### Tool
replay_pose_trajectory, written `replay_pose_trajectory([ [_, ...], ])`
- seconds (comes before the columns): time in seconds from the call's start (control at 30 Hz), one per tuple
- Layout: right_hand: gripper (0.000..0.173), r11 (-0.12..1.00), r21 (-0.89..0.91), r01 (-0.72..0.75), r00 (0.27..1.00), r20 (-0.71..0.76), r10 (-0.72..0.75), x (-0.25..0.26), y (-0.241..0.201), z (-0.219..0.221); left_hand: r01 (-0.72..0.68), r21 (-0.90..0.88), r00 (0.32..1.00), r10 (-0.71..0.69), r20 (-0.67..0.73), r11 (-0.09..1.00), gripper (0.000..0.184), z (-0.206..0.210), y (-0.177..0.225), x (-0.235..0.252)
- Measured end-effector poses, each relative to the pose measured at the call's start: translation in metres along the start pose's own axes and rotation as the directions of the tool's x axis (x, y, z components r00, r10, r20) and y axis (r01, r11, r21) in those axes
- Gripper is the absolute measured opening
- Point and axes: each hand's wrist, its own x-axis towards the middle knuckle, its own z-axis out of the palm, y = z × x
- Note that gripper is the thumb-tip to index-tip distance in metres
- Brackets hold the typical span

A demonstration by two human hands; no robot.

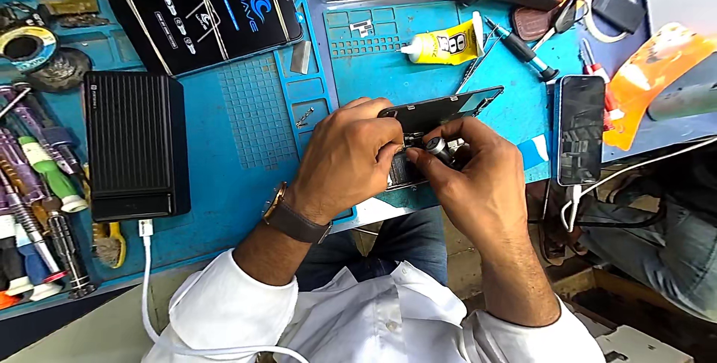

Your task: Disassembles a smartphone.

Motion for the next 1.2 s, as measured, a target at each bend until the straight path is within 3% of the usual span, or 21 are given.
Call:
replay_pose_trajectory([
  [0.23,0.009,0.991,0.081,0.107,0.994,-0.029,-0.105,0.004,0.009,-0.001,-0.009,0.000,1.000,0.009,-0.010,1.000,0.008,0.000,0.000,0.001],
  [0.33,0.016,0.972,0.096,0.213,0.976,0.022,-0.216,0.004,0.013,-0.004,-0.012,-0.005,1.000,0.012,-0.004,1.000,0.008,0.000,0.000,0.000],
  [0.63,0.021,0.877,-0.054,0.477,0.878,0.076,-0.473,0.008,0.024,-0.009,-0.013,-0.006,1.000,0.014,0.014,1.000,0.007,0.000,0.000,0.000],
  [0.83,0.021,0.853,-0.071,0.518,0.854,0.095,-0.511,0.013,0.027,-0.012,-0.014,-0.003,1.000,0.014,0.013,1.000,0.007,0.000,-0.001,0.000],
  [1.2,0.031,0.737,-0.118,0.665,0.747,0.117,-0.655,0.027,0.030,-0.014,-0.021,0.012,1.000,0.020,0.013,1.000,0.008,0.000,-0.001,0.000],
])
